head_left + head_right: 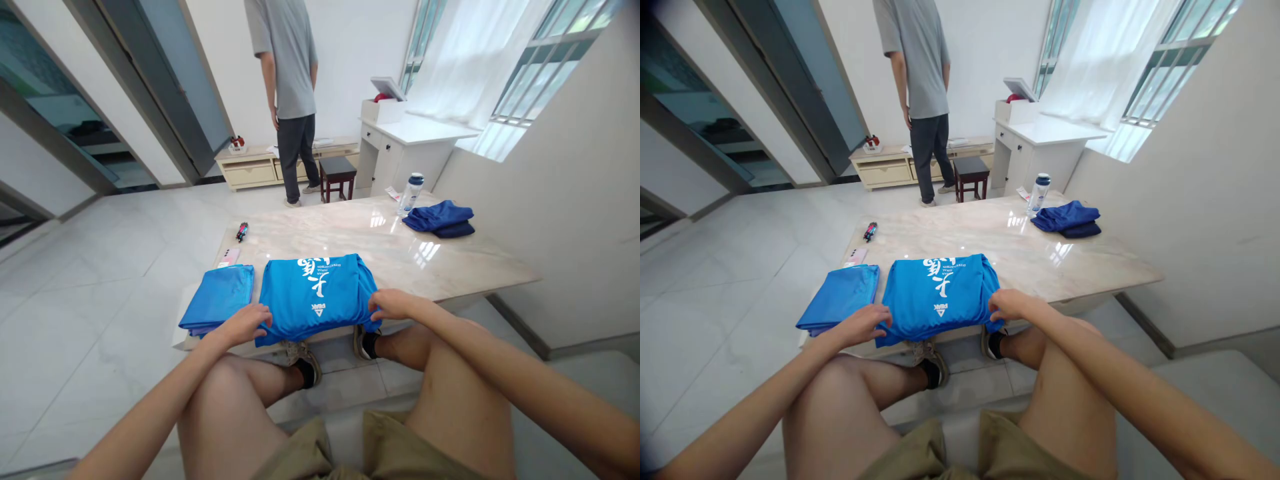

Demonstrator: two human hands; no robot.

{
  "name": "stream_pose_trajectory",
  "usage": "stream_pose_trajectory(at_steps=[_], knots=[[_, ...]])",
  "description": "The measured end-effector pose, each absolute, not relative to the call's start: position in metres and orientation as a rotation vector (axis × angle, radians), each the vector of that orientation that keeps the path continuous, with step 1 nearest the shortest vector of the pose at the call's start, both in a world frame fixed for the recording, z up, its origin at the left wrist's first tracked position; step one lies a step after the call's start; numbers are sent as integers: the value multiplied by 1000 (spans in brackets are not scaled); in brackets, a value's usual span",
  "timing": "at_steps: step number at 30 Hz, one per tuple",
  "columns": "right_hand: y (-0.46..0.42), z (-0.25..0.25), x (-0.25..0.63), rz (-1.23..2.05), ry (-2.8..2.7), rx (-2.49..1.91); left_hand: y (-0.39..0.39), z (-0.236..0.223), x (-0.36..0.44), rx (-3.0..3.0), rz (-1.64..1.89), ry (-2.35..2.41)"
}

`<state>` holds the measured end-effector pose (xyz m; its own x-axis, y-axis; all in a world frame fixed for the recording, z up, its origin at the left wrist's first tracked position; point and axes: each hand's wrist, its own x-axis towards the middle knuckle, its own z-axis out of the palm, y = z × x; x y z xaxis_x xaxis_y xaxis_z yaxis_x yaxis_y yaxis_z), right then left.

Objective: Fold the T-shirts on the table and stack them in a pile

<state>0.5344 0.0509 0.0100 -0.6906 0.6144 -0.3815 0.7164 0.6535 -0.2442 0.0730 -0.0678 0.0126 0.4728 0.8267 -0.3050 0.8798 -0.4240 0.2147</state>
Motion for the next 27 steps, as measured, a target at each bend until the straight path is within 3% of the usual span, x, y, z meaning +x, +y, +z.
stream_pose_trajectory(at_steps=[9,14,27], knots=[[131,-8,524,-684,2379,1755,-27,2,124,2284,-165,1653],[129,-30,503,-874,2343,1702,10,-15,133,2124,-161,1842],[142,-33,536,-881,2117,1746,32,-58,114,1949,-224,1818]])
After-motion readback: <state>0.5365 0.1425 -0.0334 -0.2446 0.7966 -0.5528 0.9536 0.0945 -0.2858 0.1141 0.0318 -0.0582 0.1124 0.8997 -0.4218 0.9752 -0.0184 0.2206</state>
